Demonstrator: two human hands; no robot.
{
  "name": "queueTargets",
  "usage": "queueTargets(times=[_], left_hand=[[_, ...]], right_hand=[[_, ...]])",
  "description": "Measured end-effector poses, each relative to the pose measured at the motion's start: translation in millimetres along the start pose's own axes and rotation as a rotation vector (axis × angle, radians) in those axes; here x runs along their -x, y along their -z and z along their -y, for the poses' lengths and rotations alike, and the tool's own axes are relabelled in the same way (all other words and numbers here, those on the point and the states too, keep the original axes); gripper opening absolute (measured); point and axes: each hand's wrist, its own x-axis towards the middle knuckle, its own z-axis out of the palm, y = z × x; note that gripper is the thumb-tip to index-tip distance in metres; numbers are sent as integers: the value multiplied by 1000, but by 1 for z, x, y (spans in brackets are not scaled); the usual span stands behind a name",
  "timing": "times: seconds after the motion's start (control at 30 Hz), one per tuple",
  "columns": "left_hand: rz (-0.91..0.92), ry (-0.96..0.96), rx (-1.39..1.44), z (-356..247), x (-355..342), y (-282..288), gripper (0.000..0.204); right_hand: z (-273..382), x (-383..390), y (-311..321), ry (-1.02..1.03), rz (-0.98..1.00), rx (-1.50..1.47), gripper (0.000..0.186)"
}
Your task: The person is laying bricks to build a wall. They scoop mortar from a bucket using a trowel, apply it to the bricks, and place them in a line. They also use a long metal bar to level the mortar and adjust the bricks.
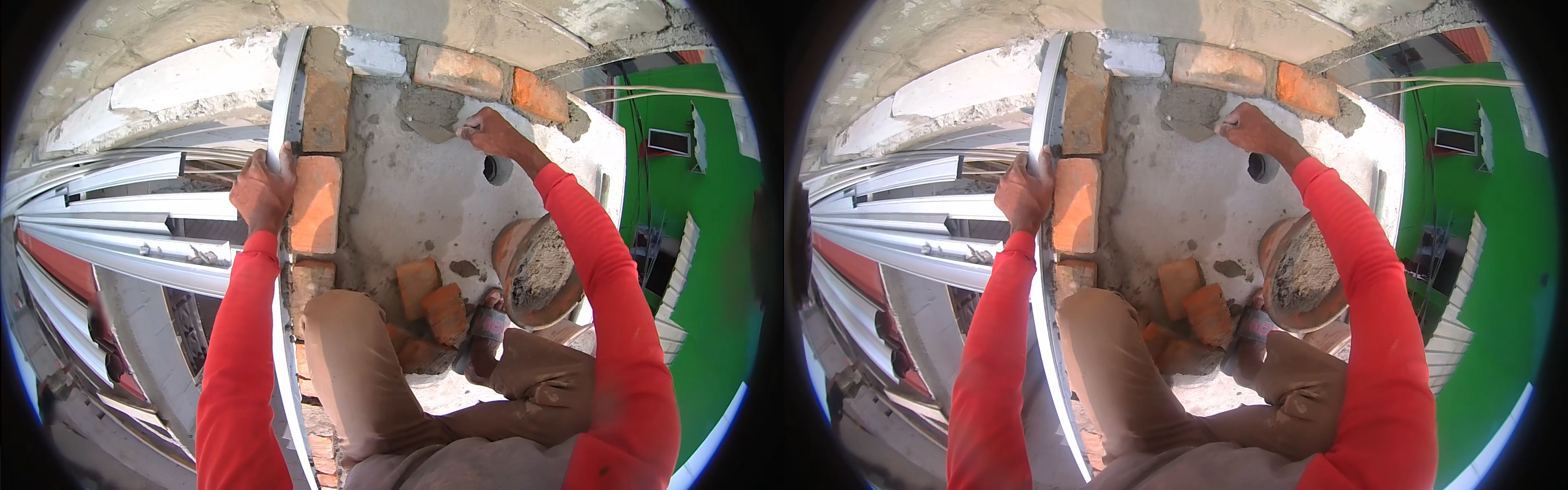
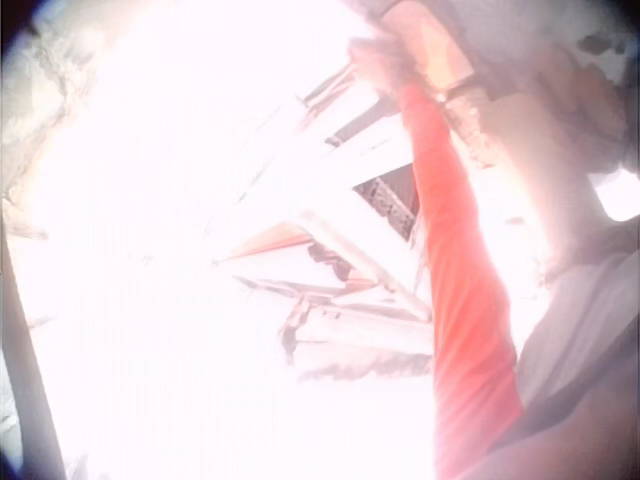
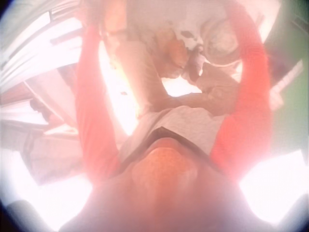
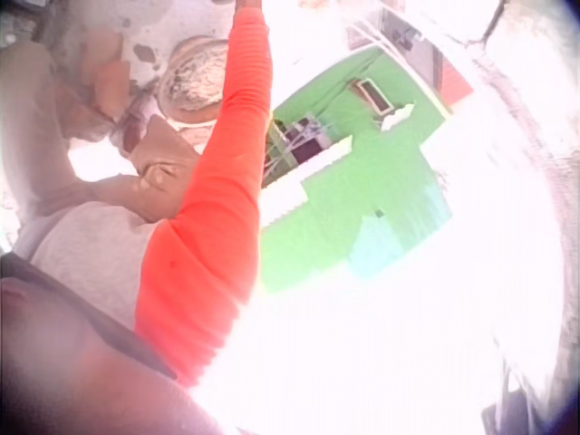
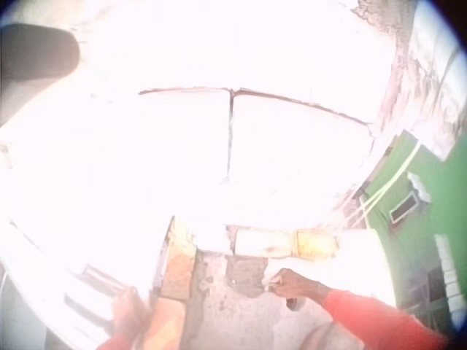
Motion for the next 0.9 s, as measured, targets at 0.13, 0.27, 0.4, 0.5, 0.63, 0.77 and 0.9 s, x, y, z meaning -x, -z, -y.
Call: queueTargets(times=[0.13,0.27,0.4,0.5,0.63,0.77,0.9], left_hand=[[101,55,-7,-1,-3,1,58],[77,59,3,-1,-2,3,57],[96,73,17,-1,-2,3,57],[89,74,17,-1,-3,4,58],[159,112,24,-1,-3,6,60],[139,111,34,-1,-2,8,61],[168,102,29,0,-4,9,61]], right_hand=[[9,-17,-3,260,-137,282,36],[31,18,-6,265,-165,469,34],[60,25,14,359,-173,433,37],[96,13,32,397,-201,263,40],[145,-21,63,78,142,-18,41],[152,-16,43,84,315,149,42],[133,-21,15,331,-240,440,38]])
